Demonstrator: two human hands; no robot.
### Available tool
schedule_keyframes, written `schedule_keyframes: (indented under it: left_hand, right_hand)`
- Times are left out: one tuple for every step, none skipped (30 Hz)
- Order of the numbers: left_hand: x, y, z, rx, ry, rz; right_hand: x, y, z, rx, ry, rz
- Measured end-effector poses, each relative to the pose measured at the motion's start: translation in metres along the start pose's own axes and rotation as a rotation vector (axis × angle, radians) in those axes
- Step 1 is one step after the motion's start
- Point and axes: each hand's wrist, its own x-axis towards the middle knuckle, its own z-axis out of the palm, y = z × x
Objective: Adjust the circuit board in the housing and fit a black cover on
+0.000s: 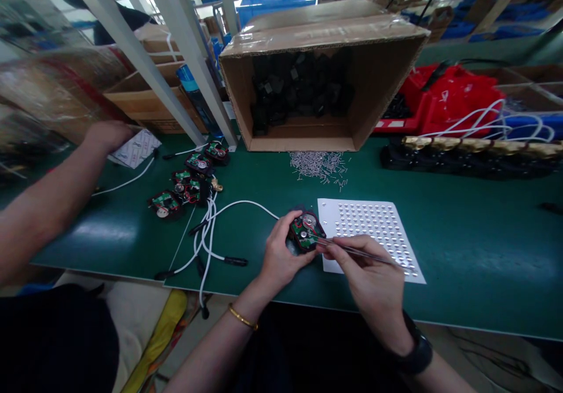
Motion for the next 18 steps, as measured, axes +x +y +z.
schedule_keyframes:
  left_hand:
    - [0.0001, 0.0, -0.0001, 0.003, -0.002, 0.001]
    - [0.0002, 0.0, -0.0002, 0.008, -0.005, 0.003]
    - [0.0002, -0.0001, -0.0003, 0.014, -0.008, 0.006]
    - [0.0002, -0.0003, -0.0004, 0.019, -0.01, 0.009]
    - [0.0002, -0.0005, -0.0006, 0.022, -0.013, 0.012]
    - [0.0002, -0.0007, -0.0008, 0.024, -0.015, 0.014]
    - [0.0001, -0.0009, -0.0009, 0.025, -0.017, 0.016]
    - [0.0001, -0.001, -0.0011, 0.026, -0.018, 0.017]
    - [0.0002, -0.001, -0.0013, 0.029, -0.018, 0.017]
    - [0.0003, -0.0008, -0.0015, 0.033, -0.019, 0.018]
    - [0.0004, -0.0005, -0.0016, 0.038, -0.02, 0.019]
    - [0.0005, -0.0001, -0.0017, 0.043, -0.02, 0.021]
    - [0.0006, 0.0003, -0.0017, 0.048, -0.019, 0.024]
    - [0.0007, 0.0006, -0.0017, 0.051, -0.019, 0.027]
    - [0.0006, 0.0008, -0.0015, 0.054, -0.018, 0.031]
    - [0.0004, 0.0008, -0.0013, 0.055, -0.017, 0.034]
    - [0.0001, 0.0006, -0.0011, 0.055, -0.016, 0.037]
    - [-0.0004, 0.0002, -0.0008, 0.054, -0.014, 0.04]
  right_hand:
    - [0.0, 0.0002, 0.0006, -0.006, 0.006, -0.015]
    - [-0.0002, 0.0001, 0.0011, -0.014, 0.009, -0.029]
    - [-0.0005, -0.0001, 0.0014, -0.022, 0.007, -0.038]
    - [-0.001, -0.0003, 0.0014, -0.03, 0.001, -0.045]
    - [-0.0016, -0.0005, 0.0013, -0.039, -0.007, -0.049]
    - [-0.0022, -0.0006, 0.0011, -0.049, -0.016, -0.048]
    - [-0.0028, -0.0006, 0.0008, -0.061, -0.024, -0.045]
    - [-0.0033, -0.0005, 0.0005, -0.072, -0.03, -0.042]
    - [-0.0037, -0.0005, 0.0003, -0.082, -0.032, -0.041]
    - [-0.004, -0.0005, 0.0001, -0.093, -0.033, -0.043]
    - [-0.0042, -0.0007, 0.0, -0.104, -0.033, -0.049]
    - [-0.0045, -0.0009, 0.0, -0.116, -0.032, -0.06]
    - [-0.0048, -0.0013, 0.0, -0.131, -0.032, -0.071]
    - [-0.0051, -0.0016, 0.0001, -0.145, -0.035, -0.081]
    - [-0.0055, -0.0019, 0.0001, -0.156, -0.039, -0.088]
    - [-0.0059, -0.002, 0.0001, -0.163, -0.044, -0.092]
    - [-0.0063, -0.0021, 0.0001, -0.167, -0.053, -0.094]
    - [-0.0064, -0.0021, -0.0001, -0.172, -0.063, -0.096]
